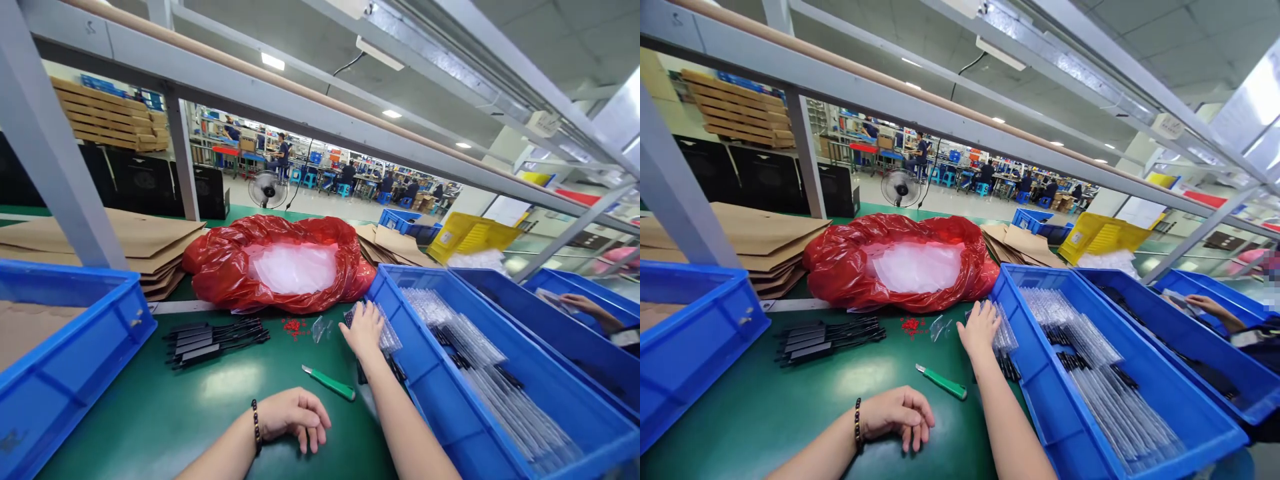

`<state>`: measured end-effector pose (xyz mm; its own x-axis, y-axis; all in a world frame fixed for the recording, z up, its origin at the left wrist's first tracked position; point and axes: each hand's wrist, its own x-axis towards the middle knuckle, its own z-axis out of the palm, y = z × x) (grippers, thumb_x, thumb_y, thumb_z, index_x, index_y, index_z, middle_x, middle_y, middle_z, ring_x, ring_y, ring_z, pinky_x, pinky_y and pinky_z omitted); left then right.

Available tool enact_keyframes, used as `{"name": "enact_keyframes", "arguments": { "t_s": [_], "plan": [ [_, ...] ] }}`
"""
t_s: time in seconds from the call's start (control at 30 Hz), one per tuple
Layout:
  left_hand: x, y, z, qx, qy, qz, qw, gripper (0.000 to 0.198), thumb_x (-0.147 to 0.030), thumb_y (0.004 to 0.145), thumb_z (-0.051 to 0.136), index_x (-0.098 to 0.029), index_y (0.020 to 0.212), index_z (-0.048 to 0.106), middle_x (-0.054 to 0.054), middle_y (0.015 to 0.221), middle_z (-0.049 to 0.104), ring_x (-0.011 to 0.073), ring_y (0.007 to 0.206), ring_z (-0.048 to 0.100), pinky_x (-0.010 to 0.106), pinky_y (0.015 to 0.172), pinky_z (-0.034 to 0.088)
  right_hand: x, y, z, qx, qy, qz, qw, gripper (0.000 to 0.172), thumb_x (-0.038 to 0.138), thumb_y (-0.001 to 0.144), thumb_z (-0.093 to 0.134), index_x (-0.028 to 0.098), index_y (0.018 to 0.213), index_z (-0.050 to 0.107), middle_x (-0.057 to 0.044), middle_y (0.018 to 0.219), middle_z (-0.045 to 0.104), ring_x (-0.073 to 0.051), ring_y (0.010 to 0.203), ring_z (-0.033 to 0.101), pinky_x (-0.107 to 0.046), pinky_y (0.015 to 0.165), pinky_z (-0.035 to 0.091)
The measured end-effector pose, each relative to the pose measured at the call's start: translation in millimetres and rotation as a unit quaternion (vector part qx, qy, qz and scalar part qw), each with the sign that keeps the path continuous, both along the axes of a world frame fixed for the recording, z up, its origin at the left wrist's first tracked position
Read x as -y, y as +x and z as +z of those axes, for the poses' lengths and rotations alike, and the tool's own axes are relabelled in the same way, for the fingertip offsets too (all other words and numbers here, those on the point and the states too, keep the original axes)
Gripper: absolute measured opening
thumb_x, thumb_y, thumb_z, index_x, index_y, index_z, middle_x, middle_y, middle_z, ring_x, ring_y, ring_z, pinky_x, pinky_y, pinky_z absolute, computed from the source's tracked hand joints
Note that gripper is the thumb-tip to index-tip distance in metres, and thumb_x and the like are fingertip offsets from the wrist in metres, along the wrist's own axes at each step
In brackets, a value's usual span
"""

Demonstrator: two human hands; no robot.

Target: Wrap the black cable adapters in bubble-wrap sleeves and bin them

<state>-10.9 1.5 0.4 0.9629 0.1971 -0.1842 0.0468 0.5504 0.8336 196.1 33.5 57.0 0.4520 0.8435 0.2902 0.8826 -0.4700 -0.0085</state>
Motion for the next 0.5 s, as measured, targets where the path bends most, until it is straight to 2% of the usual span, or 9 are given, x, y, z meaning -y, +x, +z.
{"name": "enact_keyframes", "arguments": {
  "t_s": [0.1,0.17,0.33,0.5],
  "plan": [
    [-1,0,0.4,-0.001,-0.005,0.014,1.000,0.026,-0.028,0.066,0.068,-0.011,0.085,0.067,0.010,0.075,0.067,0.0147,0.061,0.063,0.022,0.052,0.047,-20,12,-8.3,0.010,-0.040,-0.030,0.999,0.066,0.028,0.073,0.057,0.009,0.132,0.034,-0.021,0.139,0.025,-0.039,0.125,0.020,-0.055,0.098,0.010],
    [-1,0,1.1,-0.004,-0.010,0.022,1.000,0.026,-0.028,0.066,0.068,-0.011,0.086,0.066,0.011,0.076,0.067,0.0150,0.062,0.063,0.022,0.053,0.047,-24,18,-12.4,-0.004,-0.047,-0.070,0.996,0.067,0.027,0.073,0.057,0.010,0.133,0.033,-0.022,0.139,0.024,-0.041,0.125,0.020,-0.057,0.096,0.010],
    [-1,1,2.6,-0.012,-0.011,0.024,1.000,0.027,-0.028,0.067,0.068,-0.010,0.086,0.064,0.010,0.076,0.065,0.0150,0.062,0.062,0.022,0.054,0.047,-19,32,-13.6,-0.069,-0.031,-0.166,0.983,0.093,0.047,0.062,0.066,0.009,0.136,0.023,-0.027,0.138,0.021,-0.040,0.123,0.024,-0.055,0.091,0.024],
    [-2,2,3.7,-0.016,-0.011,0.018,1.000,0.028,-0.028,0.066,0.069,-0.010,0.087,0.062,0.009,0.075,0.065,0.0155,0.063,0.063,0.024,0.054,0.048,-20,42,-7.3,-0.112,-0.048,-0.195,0.973,0.105,0.058,0.054,0.067,0.013,0.137,0.020,-0.025,0.135,0.026,-0.040,0.117,0.033,-0.055,0.089,0.027]
  ]
}}
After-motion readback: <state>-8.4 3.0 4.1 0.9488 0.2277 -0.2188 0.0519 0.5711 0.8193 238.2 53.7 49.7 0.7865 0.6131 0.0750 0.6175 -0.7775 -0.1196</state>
